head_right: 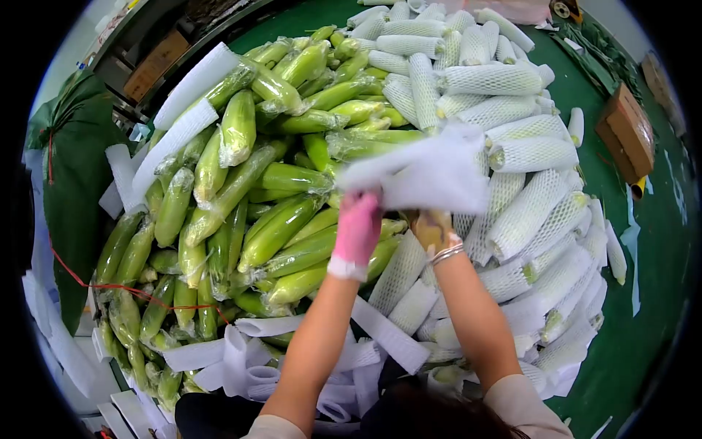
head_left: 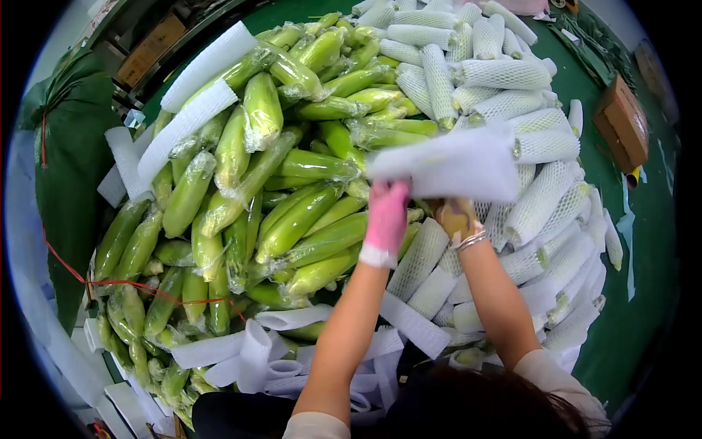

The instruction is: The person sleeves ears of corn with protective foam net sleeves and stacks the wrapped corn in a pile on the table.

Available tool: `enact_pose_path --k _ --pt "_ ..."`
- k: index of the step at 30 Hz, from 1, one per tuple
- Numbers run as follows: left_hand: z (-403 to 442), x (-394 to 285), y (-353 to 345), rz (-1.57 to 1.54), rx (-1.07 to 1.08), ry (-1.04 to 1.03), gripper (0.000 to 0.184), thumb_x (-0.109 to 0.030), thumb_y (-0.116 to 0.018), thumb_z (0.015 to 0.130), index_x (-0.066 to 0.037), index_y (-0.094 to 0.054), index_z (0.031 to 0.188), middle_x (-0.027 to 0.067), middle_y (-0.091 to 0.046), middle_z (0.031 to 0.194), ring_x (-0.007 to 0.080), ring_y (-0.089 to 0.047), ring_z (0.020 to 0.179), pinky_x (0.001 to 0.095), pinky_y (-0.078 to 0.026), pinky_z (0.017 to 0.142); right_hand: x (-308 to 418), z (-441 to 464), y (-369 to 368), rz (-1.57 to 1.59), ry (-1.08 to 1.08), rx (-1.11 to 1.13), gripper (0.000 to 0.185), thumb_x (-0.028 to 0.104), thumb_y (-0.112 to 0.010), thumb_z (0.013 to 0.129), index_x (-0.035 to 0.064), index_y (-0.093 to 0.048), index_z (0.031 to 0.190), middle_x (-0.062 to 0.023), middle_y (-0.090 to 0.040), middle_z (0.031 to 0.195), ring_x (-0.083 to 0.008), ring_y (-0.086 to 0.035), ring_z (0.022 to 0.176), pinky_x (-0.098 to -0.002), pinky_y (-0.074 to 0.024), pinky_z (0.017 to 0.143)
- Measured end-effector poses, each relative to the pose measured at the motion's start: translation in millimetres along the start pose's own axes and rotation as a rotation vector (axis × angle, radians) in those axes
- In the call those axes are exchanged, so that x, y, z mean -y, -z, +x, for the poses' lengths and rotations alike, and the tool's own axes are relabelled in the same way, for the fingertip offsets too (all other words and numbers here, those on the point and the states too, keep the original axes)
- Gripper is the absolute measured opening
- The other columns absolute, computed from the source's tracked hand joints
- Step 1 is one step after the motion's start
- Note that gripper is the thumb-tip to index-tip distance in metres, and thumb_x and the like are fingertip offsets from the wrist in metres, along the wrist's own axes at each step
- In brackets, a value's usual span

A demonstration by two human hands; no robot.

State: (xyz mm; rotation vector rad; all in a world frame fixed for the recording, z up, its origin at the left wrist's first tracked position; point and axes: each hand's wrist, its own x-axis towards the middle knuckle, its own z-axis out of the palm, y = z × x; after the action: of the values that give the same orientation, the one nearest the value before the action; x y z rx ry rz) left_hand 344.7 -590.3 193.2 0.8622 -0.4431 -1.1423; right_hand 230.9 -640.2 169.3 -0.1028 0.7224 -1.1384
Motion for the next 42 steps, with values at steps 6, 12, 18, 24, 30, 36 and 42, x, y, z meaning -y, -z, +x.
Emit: enact_pose_path --k 6,12,18,24,30,36,42 --pt "76.9 60.2 35.2 1.086 0.194 -0.485 0.027 -0.018 -0.055 0.078 -0.007 -0.059 0.103 0.0114 -0.06 0.101 0.0269 -0.057 0.089 0.0373 -0.047 0.079 -17.8 14.2 11.2 0.095 -0.021 -0.028 0.033 0.018 -0.049 0.086 -0.0058 -0.053 0.108 -0.0158 -0.061 0.105 -0.0281 -0.062 0.093 -0.0398 -0.0519 0.085" --pt "76.6 70.2 97.1 1.624 0.324 -0.522 0.031 -0.032 -0.057 0.078 -0.012 -0.062 0.101 0.0155 -0.061 0.107 0.0283 -0.056 0.103 0.0404 -0.045 0.088 -130.4 83.9 148.0 -1.678 0.367 -0.033 0.038 0.028 -0.055 0.09 -0.0047 -0.054 0.109 -0.0114 -0.06 0.104 -0.0204 -0.056 0.094 -0.0279 -0.0435 0.082" --pt "19.3 27.9 81.2 0.346 0.413 -0.078 0.04 -0.033 -0.059 0.078 -0.009 -0.062 0.111 0.0118 -0.064 0.107 0.0244 -0.06 0.099 0.0374 -0.046 0.085 -60.3 -47.0 51.7 -1.12 0.531 0.03 0.031 0.018 -0.05 0.094 -0.0043 -0.047 0.116 -0.0095 -0.057 0.101 -0.0217 -0.058 0.085 -0.0322 -0.0485 0.079" --pt "-118.2 -28.8 22.7 0.068 -0.14 0.41 0.036 -0.027 -0.054 0.086 -0.008 -0.056 0.116 0.01 -0.06 0.113 0.0223 -0.057 0.104 0.0359 -0.045 0.091 29.3 -171.9 -35.9 -0.744 0.212 0.258 0.029 0.011 -0.058 0.088 -0.0044 -0.054 0.112 -0.0047 -0.063 0.097 -0.0119 -0.057 0.086 -0.0252 -0.0462 0.075" --pt "-129.2 -34.2 -8.2 -0.331 -0.302 0.549 0.032 -0.021 -0.048 0.093 -0.007 -0.05 0.122 0.0082 -0.057 0.118 0.0203 -0.055 0.109 0.0343 -0.043 0.097 15.8 -120.9 -40.4 -0.806 -0.109 0.317 0.014 0.012 -0.059 0.088 -0.0007 -0.06 0.093 -0.0021 -0.062 0.085 -0.0077 -0.054 0.074 -0.0245 -0.0439 0.062" --pt "-36.0 -35.3 -20.1 0.297 -0.077 0.174 0.03 -0.022 -0.047 0.092 0.004 -0.062 0.093 0.005 -0.065 0.085 0.0113 -0.058 0.071 0.0253 -0.045 0.065 26.8 -1.0 -23.1 -1.161 0.334 0.322 0.023 0.023 -0.06 0.085 0.001 -0.063 0.079 -0.01 -0.061 0.068 -0.018 -0.054 0.058 -0.031 -0.0417 0.054" --pt "7.5 68.9 32.0 1.231 -0.251 0.161 0.023 -0.018 -0.052 0.086 0.002 -0.062 0.092 0.0225 -0.063 0.077 0.0358 -0.062 0.072 0.0419 -0.048 0.067 -16.2 67.7 105.9 -1.763 0.937 -0.118 0.02 0.021 -0.052 0.086 0.0055 -0.064 0.087 -0.0187 -0.062 0.078 -0.0377 -0.058 0.072 -0.0438 -0.0465 0.066"
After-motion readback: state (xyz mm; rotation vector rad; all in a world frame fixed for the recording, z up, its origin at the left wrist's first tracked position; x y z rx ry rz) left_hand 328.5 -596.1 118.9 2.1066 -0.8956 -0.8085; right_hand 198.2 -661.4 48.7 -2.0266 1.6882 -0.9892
